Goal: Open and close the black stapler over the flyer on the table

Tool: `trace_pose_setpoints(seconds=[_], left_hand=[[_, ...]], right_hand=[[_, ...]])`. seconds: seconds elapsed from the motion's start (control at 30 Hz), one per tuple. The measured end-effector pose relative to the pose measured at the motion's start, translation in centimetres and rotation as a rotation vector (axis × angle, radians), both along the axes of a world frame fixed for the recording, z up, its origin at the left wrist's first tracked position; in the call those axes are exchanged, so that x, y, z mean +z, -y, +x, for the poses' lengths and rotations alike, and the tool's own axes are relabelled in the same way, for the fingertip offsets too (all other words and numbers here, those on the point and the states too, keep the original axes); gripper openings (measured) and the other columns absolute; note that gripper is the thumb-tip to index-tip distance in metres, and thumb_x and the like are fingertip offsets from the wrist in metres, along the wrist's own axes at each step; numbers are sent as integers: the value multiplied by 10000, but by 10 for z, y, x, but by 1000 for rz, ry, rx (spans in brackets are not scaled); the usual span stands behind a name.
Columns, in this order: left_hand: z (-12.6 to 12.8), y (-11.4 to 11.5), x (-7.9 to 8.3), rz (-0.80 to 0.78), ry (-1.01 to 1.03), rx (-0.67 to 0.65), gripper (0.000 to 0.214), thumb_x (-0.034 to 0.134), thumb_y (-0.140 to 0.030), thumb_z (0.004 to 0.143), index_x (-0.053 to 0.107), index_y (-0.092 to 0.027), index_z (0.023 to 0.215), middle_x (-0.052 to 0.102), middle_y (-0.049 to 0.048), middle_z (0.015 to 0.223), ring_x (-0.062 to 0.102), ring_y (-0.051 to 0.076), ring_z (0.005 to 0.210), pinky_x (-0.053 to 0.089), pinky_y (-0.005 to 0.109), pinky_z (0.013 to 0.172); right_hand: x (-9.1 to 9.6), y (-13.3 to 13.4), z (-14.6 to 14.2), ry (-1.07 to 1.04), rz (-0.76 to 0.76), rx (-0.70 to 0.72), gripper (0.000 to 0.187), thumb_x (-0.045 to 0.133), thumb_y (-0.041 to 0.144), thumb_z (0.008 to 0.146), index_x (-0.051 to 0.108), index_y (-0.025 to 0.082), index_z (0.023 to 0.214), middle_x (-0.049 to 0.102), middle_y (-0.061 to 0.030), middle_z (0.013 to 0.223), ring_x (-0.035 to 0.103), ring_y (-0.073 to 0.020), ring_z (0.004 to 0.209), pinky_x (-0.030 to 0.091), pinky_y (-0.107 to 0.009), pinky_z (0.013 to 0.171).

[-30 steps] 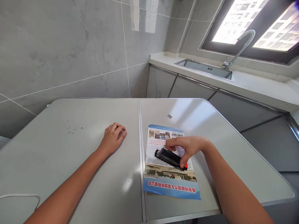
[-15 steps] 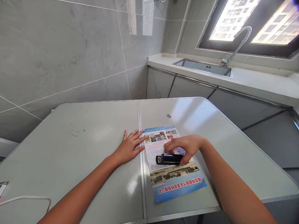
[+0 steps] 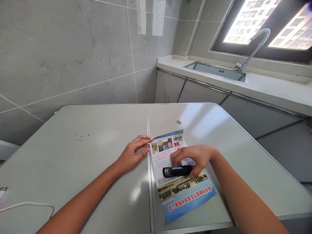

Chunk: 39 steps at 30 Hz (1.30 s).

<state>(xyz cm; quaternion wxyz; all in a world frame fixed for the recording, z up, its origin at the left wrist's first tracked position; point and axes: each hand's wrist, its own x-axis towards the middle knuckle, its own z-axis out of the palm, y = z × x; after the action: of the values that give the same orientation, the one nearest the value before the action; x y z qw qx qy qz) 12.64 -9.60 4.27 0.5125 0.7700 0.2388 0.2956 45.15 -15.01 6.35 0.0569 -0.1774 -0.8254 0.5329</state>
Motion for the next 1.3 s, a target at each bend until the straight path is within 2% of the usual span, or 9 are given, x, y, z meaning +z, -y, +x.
trace_pose_setpoints(seconds=[0.2,0.33,0.4,0.5,0.63,0.77,0.93,1.17,1.3], left_hand=[[-7,-14,-13,-164,140,223,273,824,-415,855,768,-190,999,709,83,1139,730,211,1020,603,395,1015],[-2,-13,-20,-278,84,264,440,867,-455,794,697,-198,1107,711,84,1121,747,229,977,642,412,905],[1,-11,-21,-157,-2,316,447,843,-458,813,696,-225,1165,673,97,1221,722,240,1034,641,417,880],[4,-8,-23,210,-194,412,254,733,-401,917,762,-271,1134,615,97,1369,617,277,1219,543,506,1054],[5,-7,-27,392,-384,297,193,648,-369,984,804,-296,1070,677,69,1387,567,318,1315,398,606,1154],[5,-9,-26,283,-262,225,245,632,-358,993,758,-246,1172,745,85,1251,673,266,1181,477,498,1099],[3,-7,-16,152,-61,252,169,620,-340,991,727,-216,1034,720,76,1130,684,208,1043,575,348,909],[-5,-9,-7,78,3,209,140,650,-323,968,724,-205,988,686,74,1100,675,187,969,578,305,834],[-3,-7,-4,58,57,227,136,662,-314,955,729,-198,979,678,75,1081,675,190,986,587,301,832]], right_hand=[[-6,4,-35,-77,34,-26,538,874,541,758,695,156,1088,640,-86,1036,598,-193,905,503,-304,858],[-10,5,-50,-71,41,-26,511,853,528,792,686,159,1104,638,-70,1010,583,-180,879,505,-290,829],[-12,5,-53,-66,39,-20,503,853,522,795,688,158,1100,641,-68,1008,583,-179,878,504,-289,824],[-13,3,-54,-73,27,-17,507,861,518,791,692,156,1104,657,-74,1026,595,-182,886,505,-295,827],[-14,4,-53,-77,14,-23,509,866,516,793,697,159,1113,672,-81,1058,621,-189,915,507,-306,858],[-15,4,-53,-87,26,-17,514,850,523,811,691,163,1142,674,-85,1078,620,-190,927,507,-309,864],[-18,5,-62,-126,67,-33,466,840,511,818,688,162,1086,664,-85,1063,609,-190,920,502,-303,845],[-26,9,-93,-181,93,-47,440,818,529,820,683,183,1056,666,-85,1058,610,-202,932,502,-327,877],[-21,11,-86,-111,88,-23,431,809,497,842,679,181,1103,663,-95,1088,616,-203,953,517,-329,881]])
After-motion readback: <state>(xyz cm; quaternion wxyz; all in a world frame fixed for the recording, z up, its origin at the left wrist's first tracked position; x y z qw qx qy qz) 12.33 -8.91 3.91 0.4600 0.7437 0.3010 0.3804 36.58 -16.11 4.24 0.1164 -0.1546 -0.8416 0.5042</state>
